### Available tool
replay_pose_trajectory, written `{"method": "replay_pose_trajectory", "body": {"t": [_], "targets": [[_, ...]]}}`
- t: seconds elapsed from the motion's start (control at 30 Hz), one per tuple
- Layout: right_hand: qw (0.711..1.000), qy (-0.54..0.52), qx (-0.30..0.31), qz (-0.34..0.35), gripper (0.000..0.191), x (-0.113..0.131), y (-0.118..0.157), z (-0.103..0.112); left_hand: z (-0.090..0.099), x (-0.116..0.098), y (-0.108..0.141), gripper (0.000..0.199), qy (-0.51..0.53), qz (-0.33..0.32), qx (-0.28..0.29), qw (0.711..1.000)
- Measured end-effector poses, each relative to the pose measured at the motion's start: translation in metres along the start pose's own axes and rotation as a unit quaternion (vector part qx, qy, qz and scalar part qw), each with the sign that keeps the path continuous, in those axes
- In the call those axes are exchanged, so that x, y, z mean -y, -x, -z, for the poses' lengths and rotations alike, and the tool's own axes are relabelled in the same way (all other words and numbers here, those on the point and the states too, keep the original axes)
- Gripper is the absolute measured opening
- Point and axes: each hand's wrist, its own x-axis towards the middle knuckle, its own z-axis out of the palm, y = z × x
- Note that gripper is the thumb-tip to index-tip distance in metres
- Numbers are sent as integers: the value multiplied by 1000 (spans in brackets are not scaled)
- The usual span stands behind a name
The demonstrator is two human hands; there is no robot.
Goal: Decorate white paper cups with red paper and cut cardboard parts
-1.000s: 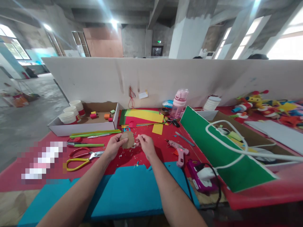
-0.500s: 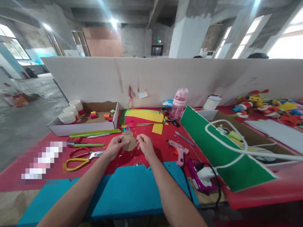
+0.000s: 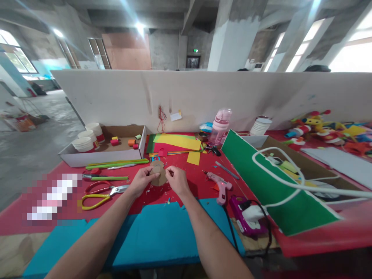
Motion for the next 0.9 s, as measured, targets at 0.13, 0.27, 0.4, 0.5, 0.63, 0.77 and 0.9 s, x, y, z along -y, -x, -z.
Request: {"method": "replay_pose_trajectory", "body": {"t": [0.13, 0.27, 0.4, 0.5, 0.63, 0.77, 0.9], "targets": [[998, -34, -42, -45, 18, -10, -5, 1, 0, -2, 0, 33, -6, 1, 4, 1000], [989, -119, 8, -83, 37, -9, -5, 1, 0, -1, 0, 35, 2, 4, 9, 1000], [989, -110, 84, -60, 41, -2, -1, -4, 1, 1, 0, 34, 48, 31, 25, 998], [985, -147, 31, -81, 40, -4, -1, -4, 4, -1, 0, 41, 91, 73, 16, 993], [954, -258, -25, -152, 41, -10, -5, -1, 9, -4, -1, 46, 101, 85, 29, 991], [946, -281, -25, -158, 41, -8, -5, 0, 6, -4, 1, 41, 92, 70, 44, 992], [962, -237, -10, -134, 41, -6, -4, -2, 2, -1, 2, 36, 44, 40, 78, 995]]}}
